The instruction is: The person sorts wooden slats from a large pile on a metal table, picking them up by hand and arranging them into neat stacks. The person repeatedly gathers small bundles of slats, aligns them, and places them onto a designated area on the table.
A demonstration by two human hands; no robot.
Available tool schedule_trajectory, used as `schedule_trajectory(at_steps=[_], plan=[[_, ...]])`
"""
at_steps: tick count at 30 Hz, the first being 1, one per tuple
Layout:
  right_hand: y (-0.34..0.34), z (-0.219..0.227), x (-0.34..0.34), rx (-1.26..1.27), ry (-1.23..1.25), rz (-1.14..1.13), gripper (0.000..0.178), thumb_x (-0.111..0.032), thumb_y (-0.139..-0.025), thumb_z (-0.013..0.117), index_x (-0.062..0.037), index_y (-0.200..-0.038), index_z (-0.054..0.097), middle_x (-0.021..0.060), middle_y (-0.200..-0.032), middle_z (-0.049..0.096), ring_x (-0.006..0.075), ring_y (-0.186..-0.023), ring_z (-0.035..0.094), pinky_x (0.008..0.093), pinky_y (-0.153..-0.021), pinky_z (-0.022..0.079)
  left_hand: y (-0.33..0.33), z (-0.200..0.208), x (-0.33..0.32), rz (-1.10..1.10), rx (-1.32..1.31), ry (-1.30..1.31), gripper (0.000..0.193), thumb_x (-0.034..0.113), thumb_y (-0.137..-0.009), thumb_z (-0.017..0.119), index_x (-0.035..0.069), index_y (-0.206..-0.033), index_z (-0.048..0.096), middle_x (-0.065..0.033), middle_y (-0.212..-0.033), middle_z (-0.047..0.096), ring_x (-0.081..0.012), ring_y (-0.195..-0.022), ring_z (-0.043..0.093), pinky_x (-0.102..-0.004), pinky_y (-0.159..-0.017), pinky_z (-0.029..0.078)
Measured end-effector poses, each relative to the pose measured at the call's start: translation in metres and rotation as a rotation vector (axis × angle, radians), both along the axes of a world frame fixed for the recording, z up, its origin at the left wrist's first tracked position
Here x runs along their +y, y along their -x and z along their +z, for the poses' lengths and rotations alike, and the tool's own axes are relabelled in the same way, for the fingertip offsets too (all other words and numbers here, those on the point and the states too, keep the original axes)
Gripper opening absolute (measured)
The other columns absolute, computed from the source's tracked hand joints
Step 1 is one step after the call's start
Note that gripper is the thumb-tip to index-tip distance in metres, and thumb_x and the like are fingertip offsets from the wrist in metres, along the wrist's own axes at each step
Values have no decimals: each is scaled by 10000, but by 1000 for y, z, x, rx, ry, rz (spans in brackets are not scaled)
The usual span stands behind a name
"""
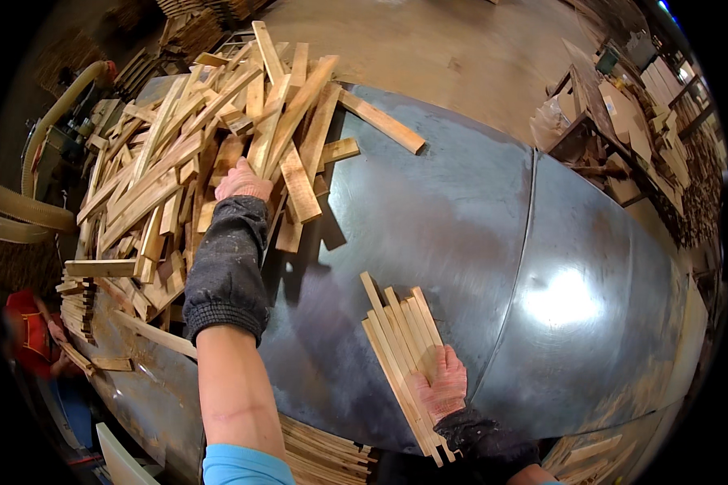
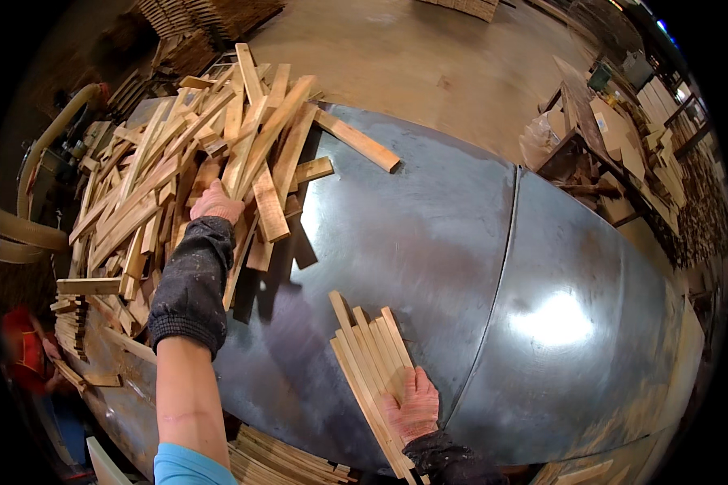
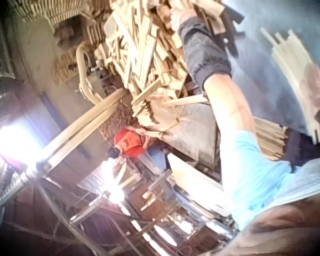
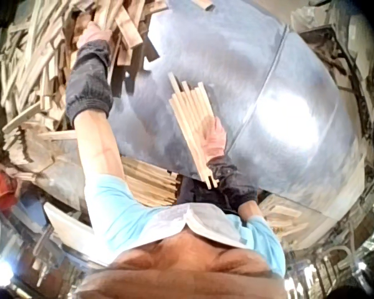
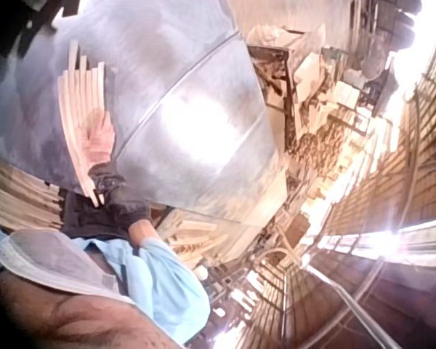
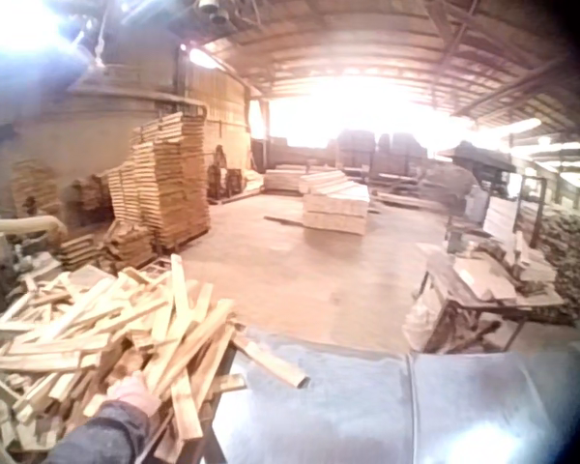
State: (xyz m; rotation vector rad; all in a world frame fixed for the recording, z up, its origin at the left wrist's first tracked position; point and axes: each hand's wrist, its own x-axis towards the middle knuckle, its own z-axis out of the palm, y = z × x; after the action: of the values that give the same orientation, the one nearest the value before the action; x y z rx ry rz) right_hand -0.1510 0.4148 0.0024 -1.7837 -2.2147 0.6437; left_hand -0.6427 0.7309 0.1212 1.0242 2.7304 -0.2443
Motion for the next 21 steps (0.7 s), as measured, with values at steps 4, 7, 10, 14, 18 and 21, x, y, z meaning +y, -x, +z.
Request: schedule_trajectory(at_steps=[4, 7, 10, 14, 18, 21], plan=[[1, 4, 2, -25, 8, 4, 826, -410, -861, 835, -10, -1513, 523, 322, -1491, 559, 506, -1260, 611, 587, -1077, 498, -4, -5, 10, -17, -190, -68, 986, 437, -905, 773, 104, -1725, 339, -168, -1560, 646, -357, -1426, 636, -419, -1196, 497], [2, 6, 5, -6, 38, -10, 808, -410, -867, 830, 0, -1500, 542, 328, -1485, 566, 510, -1262, 612, 589, -1077, 499, -25, -12, 13, -116, -420, -182, 1155, 432, -871, 799, 83, -1760, 148, -296, -1548, 600, -371, -1417, 634, -420, -1212, 490], [1, 5, 5, 33, 65, -15, 793, -407, -876, 822, 8, -1496, 555, 332, -1478, 576, 514, -1263, 614, 590, -1080, 498, -80, 3, 21, -89, -351, -143, 1319, 384, -820, 875, 119, -1772, 2, -308, -1628, 487, -410, -1451, 588, -457, -1217, 496], [0, 3, 2, 31, -44, 33, 791, -404, -884, 812, 10, -1505, 551, 330, -1471, 586, 516, -1262, 620, 590, -1085, 500, -66, -7, 26, 10, -353, -122, 1290, 286, -840, 907, 129, -1770, 26, -314, -1509, 618, -414, -1352, 673, -453, -1190, 526], [-1, 10, 1, 18, 19, -14, 810, -408, -895, 795, 16, -1530, 526, 322, -1489, 573, 506, -1292, 602, 585, -1110, 482, -76, -8, -4, -25, -306, -128, 1249, 217, -869, 865, 97, -1773, 12, -321, -1496, 633, -372, -1333, 692, -418, -1147, 543], [1, 12, 2, 27, 28, -3, 837, -423, -912, 773, 24, -1562, 492, 312, -1518, 550, 491, -1330, 576, 573, -1142, 456, -62, -13, -76, -95, -661, -409, 1190, 155, -839, 856, 68, -1759, 106, -268, -1392, 680, -352, -1203, 730, -437, -1053, 605]])
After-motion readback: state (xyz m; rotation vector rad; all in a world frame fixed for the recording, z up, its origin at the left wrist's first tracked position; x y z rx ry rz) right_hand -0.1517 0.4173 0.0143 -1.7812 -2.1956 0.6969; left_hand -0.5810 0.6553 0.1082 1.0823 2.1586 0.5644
